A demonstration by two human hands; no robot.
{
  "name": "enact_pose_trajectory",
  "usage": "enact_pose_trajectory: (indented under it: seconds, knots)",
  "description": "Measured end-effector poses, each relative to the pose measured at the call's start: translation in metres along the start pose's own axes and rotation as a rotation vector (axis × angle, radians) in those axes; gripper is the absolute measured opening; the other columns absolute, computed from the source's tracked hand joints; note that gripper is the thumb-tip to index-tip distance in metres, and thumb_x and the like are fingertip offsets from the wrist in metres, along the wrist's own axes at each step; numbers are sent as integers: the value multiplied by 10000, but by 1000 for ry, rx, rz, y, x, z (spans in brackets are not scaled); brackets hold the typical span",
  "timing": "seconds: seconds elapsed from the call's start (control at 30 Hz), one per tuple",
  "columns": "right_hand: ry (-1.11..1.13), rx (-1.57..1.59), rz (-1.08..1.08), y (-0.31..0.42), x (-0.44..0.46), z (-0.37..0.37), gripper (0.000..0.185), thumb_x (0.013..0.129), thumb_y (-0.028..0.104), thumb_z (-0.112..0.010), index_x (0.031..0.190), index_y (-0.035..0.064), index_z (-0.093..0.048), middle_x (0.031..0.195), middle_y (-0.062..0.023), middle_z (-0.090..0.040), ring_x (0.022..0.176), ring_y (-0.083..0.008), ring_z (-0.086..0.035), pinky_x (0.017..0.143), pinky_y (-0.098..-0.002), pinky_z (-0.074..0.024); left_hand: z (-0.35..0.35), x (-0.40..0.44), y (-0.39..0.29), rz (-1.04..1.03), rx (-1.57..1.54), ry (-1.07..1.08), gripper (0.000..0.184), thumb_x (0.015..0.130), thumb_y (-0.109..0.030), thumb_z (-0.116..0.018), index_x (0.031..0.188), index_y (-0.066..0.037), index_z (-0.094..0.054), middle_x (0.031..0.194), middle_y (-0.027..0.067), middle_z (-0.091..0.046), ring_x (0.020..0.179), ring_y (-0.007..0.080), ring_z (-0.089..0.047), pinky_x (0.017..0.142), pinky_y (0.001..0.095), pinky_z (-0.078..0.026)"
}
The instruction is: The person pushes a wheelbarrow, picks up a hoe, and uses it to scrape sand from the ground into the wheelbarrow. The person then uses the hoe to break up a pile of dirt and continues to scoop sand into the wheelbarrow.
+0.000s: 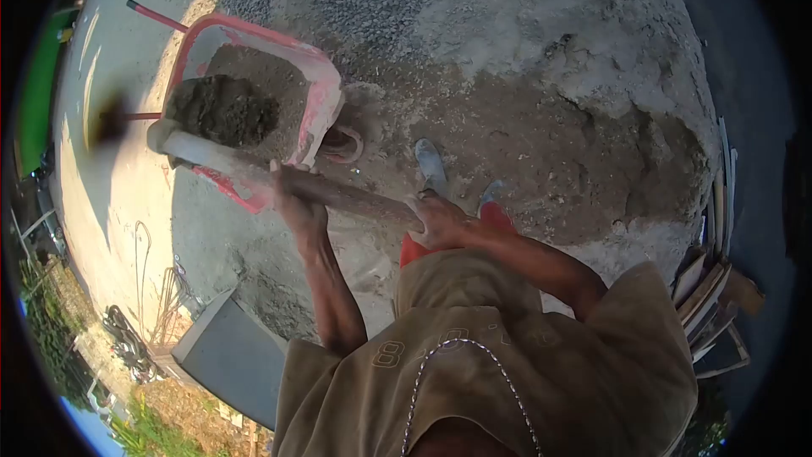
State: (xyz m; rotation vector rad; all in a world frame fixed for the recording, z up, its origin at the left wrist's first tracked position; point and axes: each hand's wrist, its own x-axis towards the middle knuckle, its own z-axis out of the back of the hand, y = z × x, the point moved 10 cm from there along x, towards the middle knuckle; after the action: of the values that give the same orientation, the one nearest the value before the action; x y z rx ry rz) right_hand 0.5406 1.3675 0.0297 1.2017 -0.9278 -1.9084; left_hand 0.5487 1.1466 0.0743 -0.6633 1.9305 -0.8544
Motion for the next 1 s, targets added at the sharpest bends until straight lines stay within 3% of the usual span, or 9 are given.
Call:
enact_pose_trajectory:
  seconds: [0.07, 0.17, 0.3, 0.4, 0.5, 0.6, 0.7, 0.8, 1.0]
  knots:
    - [108, 37, 166, 29, 60, -22, 822, 601, 183, -624, 1265, 6, -171, 992, -236, -445, 956, -357, -443, 780, -429, -372, -28, -6, -68, -163, 69, 60, 200, 827, -259, -504, 756, -76, -466, 615, 20, -455, 564, 135, -427, 605, 299, -378]
    - [-314, -25, 396, 97, 94, 28, 556, 591, 93, -590, 1104, 23, -389, 768, -190, -536, 739, -340, -548, 618, -410, -433, -57, -12, -148, -456, 232, 228, 202, 831, -253, -497, 846, -53, -480, 703, 47, -507, 681, 162, -514, 628, 290, -424]
    - [-345, 12, 335, 86, 67, 102, 454, 597, 115, -587, 1021, 35, -445, 704, -180, -554, 710, -332, -566, 597, -421, -436, -118, -37, -145, -686, 648, 142, 479, 841, -419, -418, 1039, 17, -437, 905, 140, -500, 858, 228, -525, 768, 342, -463]
    - [-457, -110, 184, -22, 18, 121, 362, 629, 138, -572, 963, 42, -469, 707, -167, -573, 694, -322, -575, 599, -410, -442, -123, -46, -26, -296, 917, 217, 635, 824, -518, -375, 1201, -9, -327, 1049, 147, -452, 1035, 233, -421, 845, 382, -371]
    - [-503, -27, -159, -202, -114, 93, 331, 611, 127, -566, 917, 35, -478, 675, -181, -564, 643, -358, -557, 555, -417, -438, -51, -58, 131, 167, 1001, 435, 540, 826, -454, -436, 1156, -30, -380, 932, 72, -502, 800, 151, -507, 686, 287, -424]
    - [-400, -129, -798, -392, -351, -15, 402, 577, 137, -596, 949, 28, -490, 796, -194, -577, 761, -329, -571, 666, -398, -463, 94, -105, 260, 595, 1139, 363, 464, 784, -433, -528, 1047, -55, -470, 880, 64, -526, 740, 165, -548, 623, 266, -438]
    - [-217, -22, -1600, -453, -558, -80, 371, 615, 166, -614, 948, 17, -544, 934, -158, -583, 899, -271, -564, 763, -359, -459, 240, -156, 275, 818, 1105, -11, 482, 798, -428, -501, 1119, -77, -431, 965, 60, -515, 809, 185, -531, 637, 311, -438]
    - [-186, -105, -1535, -457, -581, -59, 343, 608, 170, -611, 909, 9, -575, 894, -163, -597, 844, -266, -586, 737, -355, -471, 284, -184, 227, 809, 972, -188, 595, 802, -446, -470, 1229, -58, -324, 1038, 85, -476, 832, 201, -511, 669, 329, -432]
    - [-42, 77, -1392, -411, -481, -14, 243, 596, 171, -592, 734, -28, -611, 697, -181, -604, 635, -263, -607, 554, -347, -463, 232, -161, 212, 555, 1030, -73, 368, 808, -364, -487, 1028, -70, -478, 896, 61, -544, 762, 155, -537, 626, 290, -429]
